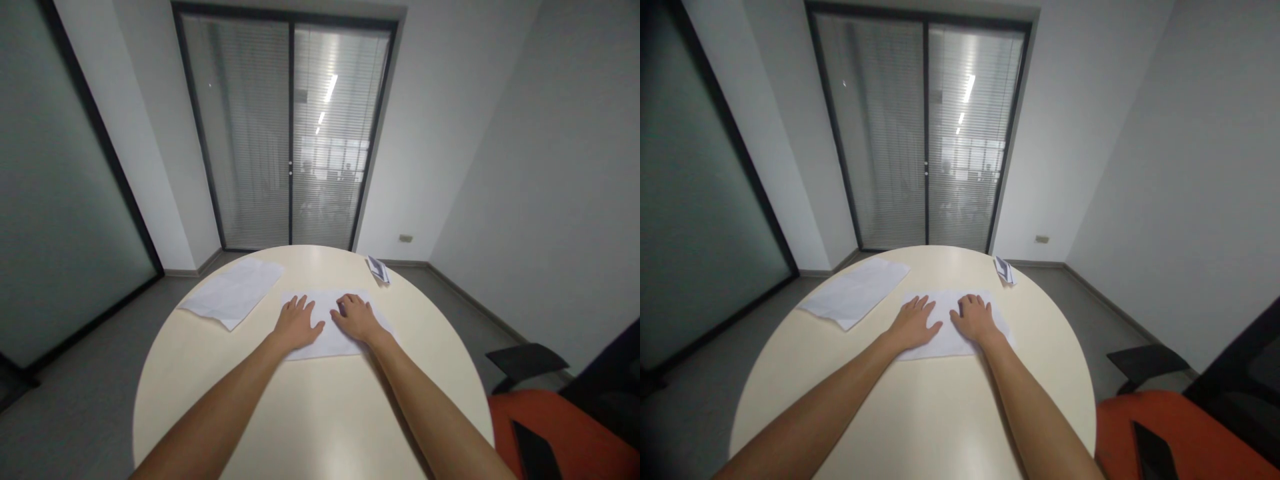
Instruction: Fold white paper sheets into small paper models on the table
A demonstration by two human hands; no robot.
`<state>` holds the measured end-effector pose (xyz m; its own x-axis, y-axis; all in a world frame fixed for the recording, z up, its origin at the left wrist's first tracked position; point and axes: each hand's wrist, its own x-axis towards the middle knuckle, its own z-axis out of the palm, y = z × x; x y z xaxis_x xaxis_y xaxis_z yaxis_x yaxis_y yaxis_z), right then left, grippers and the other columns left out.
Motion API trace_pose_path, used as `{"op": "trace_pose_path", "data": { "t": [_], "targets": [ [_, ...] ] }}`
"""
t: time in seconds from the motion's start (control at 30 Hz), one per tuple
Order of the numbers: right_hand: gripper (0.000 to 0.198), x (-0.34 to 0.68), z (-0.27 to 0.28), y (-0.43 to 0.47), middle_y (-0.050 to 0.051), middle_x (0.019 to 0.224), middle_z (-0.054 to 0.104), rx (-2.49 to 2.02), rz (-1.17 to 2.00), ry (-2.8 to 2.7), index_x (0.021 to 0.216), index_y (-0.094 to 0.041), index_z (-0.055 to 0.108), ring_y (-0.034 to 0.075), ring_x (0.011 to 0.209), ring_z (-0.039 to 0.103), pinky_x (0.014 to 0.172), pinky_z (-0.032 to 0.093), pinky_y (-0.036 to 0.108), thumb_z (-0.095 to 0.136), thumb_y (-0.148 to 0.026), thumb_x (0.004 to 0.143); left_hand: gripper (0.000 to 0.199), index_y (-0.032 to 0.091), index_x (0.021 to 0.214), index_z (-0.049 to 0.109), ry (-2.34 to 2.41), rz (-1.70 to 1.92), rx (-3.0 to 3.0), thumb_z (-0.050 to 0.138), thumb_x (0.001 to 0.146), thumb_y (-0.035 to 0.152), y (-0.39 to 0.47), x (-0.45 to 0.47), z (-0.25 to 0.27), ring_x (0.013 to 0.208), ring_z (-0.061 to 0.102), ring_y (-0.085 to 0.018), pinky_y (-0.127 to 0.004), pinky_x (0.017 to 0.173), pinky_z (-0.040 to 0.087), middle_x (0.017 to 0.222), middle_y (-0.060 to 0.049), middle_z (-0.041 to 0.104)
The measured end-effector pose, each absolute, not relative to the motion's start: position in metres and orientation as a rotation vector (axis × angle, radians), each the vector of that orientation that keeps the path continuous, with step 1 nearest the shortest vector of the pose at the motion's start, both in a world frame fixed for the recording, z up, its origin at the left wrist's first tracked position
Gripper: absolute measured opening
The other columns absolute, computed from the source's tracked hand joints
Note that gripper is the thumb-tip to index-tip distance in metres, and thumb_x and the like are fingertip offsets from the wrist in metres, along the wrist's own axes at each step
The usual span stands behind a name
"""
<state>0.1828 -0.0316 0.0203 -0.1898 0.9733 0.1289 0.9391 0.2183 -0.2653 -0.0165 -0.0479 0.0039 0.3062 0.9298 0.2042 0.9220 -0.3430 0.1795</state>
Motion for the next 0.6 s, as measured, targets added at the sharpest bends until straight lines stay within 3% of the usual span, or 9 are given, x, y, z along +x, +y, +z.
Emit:
{"op": "trace_pose_path", "data": {
  "t": [0.07,0.17,0.33,0.6],
  "targets": [
    [0.05,0.177,0.019,-0.033,0.017,0.144,0.055,-1.763,0.152,-2.241,0.135,-0.016,0.058,0.032,0.134,0.046,0.111,0.031,0.053,0.046,-0.047,0.098,0.053,0.017,0.132,0.061,1.723,0.474,2.585,0.051,0.093,0.051,-0.049,-0.014,0.006,0.135,0.049,-0.036,-0.051,0.114,0.035,0.144,-0.016,0.056],
    [0.058,0.171,0.013,-0.034,0.014,0.161,0.036,-1.691,0.204,-2.363,0.152,-0.02,0.043,0.033,0.148,0.029,0.117,0.022,0.054,0.04,-0.049,0.102,0.043,0.018,0.129,0.062,1.663,0.513,2.606,0.049,0.095,0.039,-0.047,-0.011,0.004,0.132,0.053,-0.031,-0.046,0.114,0.036,0.139,-0.015,0.06],
    [0.063,0.172,0.006,-0.03,0.01,0.167,0.022,-1.67,0.317,-2.455,0.158,-0.024,0.033,0.033,0.154,0.016,0.122,0.014,0.053,0.034,-0.053,0.103,0.058,0.017,0.152,0.042,1.694,0.365,2.542,0.033,0.102,0.045,-0.04,-0.011,-0.008,0.151,0.027,-0.036,-0.052,0.122,0.023,0.162,-0.015,0.034],
    [0.074,0.195,0.001,-0.017,0.013,0.168,0.018,-1.905,0.24,-2.362,0.16,-0.018,0.029,0.035,0.154,0.016,0.122,0.016,0.05,0.029,-0.062,0.101,0.062,0.021,0.156,0.037,1.802,0.253,2.467,0.029,0.102,0.052,-0.028,-0.028,-0.008,0.154,0.021,-0.035,-0.055,0.123,0.018,0.166,-0.011,0.026]
  ]
}}
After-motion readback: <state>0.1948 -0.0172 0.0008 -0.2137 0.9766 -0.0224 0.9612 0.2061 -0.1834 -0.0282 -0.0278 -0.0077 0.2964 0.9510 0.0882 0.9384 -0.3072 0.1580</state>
